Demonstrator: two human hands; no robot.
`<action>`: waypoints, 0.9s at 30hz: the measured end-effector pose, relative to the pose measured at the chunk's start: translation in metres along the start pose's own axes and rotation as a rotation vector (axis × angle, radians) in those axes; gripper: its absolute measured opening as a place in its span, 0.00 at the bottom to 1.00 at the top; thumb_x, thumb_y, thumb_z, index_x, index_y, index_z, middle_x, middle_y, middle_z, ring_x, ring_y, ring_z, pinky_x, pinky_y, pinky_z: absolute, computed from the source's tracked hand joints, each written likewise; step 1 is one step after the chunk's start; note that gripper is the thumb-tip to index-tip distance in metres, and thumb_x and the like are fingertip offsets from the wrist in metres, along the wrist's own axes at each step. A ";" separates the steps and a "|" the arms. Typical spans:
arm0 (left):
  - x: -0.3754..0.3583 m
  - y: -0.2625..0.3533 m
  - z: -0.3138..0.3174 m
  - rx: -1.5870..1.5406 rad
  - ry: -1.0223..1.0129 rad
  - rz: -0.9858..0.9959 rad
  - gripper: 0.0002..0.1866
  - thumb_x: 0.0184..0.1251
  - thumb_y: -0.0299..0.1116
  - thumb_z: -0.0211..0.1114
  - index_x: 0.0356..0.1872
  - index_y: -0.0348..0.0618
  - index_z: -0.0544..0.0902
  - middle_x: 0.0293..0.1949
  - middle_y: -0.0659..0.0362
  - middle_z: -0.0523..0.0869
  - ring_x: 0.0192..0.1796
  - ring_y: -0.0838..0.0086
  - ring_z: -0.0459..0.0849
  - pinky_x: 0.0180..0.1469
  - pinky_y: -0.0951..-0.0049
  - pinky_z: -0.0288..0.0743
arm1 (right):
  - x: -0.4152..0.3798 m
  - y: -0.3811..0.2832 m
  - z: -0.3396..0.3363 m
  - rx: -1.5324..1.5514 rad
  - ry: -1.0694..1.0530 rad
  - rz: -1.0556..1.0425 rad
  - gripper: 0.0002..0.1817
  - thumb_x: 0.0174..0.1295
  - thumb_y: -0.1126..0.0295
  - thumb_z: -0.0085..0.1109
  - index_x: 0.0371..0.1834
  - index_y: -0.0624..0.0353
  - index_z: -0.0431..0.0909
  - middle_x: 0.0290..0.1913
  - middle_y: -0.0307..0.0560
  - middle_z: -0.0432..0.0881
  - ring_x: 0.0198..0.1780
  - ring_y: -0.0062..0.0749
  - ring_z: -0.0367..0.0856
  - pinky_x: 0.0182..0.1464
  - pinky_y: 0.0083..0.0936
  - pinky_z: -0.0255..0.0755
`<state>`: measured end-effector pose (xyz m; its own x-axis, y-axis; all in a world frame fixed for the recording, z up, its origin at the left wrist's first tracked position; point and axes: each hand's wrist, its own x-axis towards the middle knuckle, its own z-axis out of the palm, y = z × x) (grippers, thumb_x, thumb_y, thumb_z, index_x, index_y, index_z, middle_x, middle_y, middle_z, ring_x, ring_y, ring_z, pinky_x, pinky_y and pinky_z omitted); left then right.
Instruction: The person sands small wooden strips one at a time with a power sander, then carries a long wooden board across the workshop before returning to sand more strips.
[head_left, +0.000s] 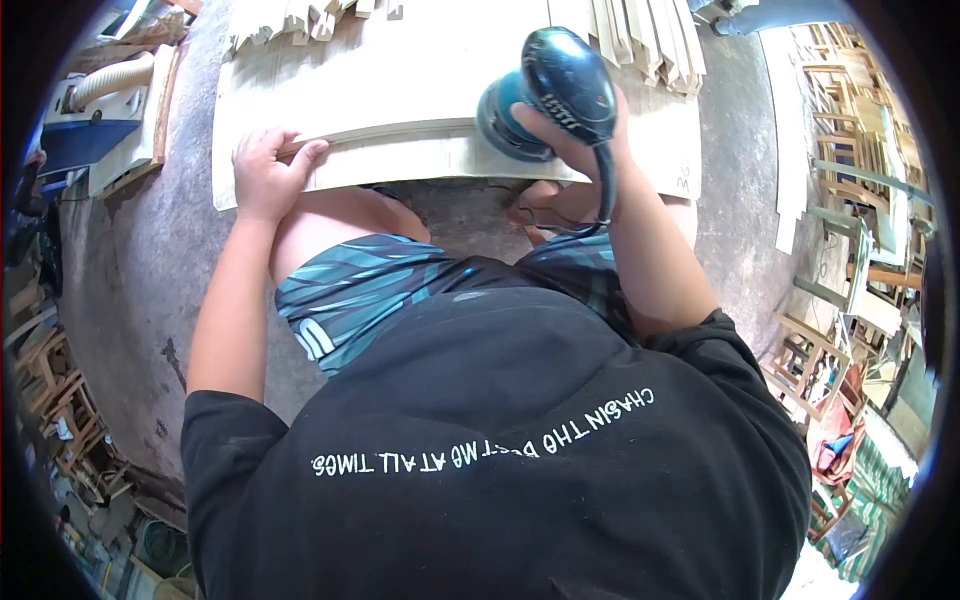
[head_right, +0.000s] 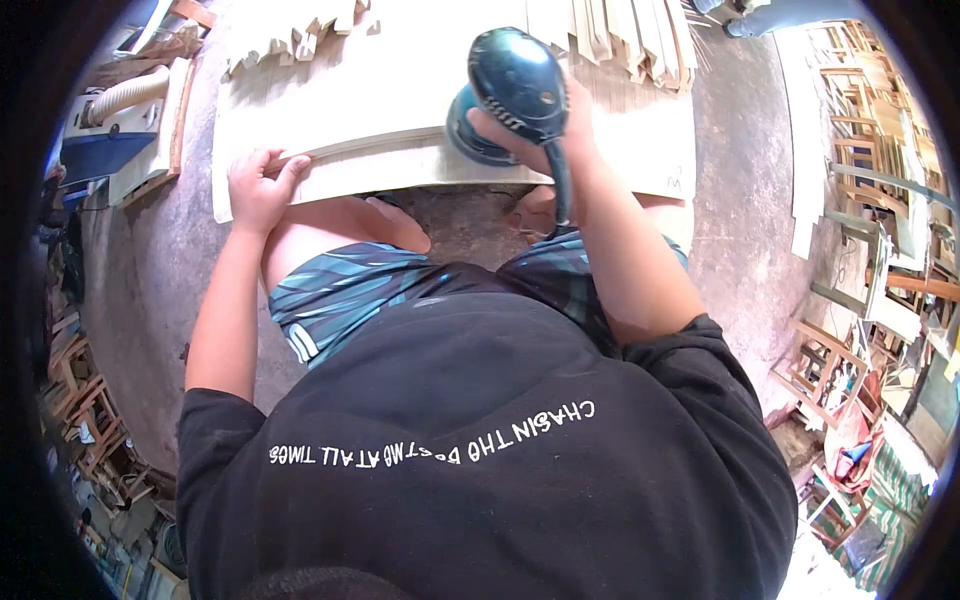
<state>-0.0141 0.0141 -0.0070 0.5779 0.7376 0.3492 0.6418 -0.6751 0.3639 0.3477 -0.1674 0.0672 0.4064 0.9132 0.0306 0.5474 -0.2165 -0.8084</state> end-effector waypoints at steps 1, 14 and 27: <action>0.000 0.001 -0.001 0.004 -0.002 0.003 0.23 0.56 0.50 0.83 0.36 0.39 0.89 0.33 0.51 0.89 0.39 0.54 0.86 0.46 0.57 0.78 | 0.003 -0.008 0.008 -0.010 -0.046 0.040 0.34 0.49 0.52 0.87 0.57 0.54 0.84 0.50 0.44 0.92 0.53 0.31 0.90 0.59 0.33 0.83; 0.000 -0.009 0.009 -0.025 -0.010 0.009 0.18 0.57 0.46 0.82 0.36 0.42 0.89 0.34 0.54 0.88 0.41 0.55 0.85 0.47 0.56 0.77 | 0.039 -0.054 0.119 0.357 -0.118 -0.476 0.42 0.42 0.50 0.87 0.59 0.61 0.80 0.48 0.60 0.87 0.50 0.58 0.87 0.56 0.42 0.80; -0.001 -0.005 0.004 -0.025 -0.010 -0.026 0.19 0.57 0.46 0.83 0.37 0.41 0.89 0.33 0.53 0.88 0.39 0.57 0.85 0.45 0.58 0.77 | 0.024 -0.023 0.079 0.276 -0.103 -0.304 0.43 0.42 0.54 0.87 0.63 0.56 0.79 0.51 0.57 0.88 0.54 0.52 0.88 0.59 0.40 0.81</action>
<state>-0.0157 0.0164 -0.0128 0.5660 0.7551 0.3308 0.6442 -0.6555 0.3940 0.2872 -0.1133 0.0401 0.1739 0.9540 0.2442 0.4089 0.1556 -0.8992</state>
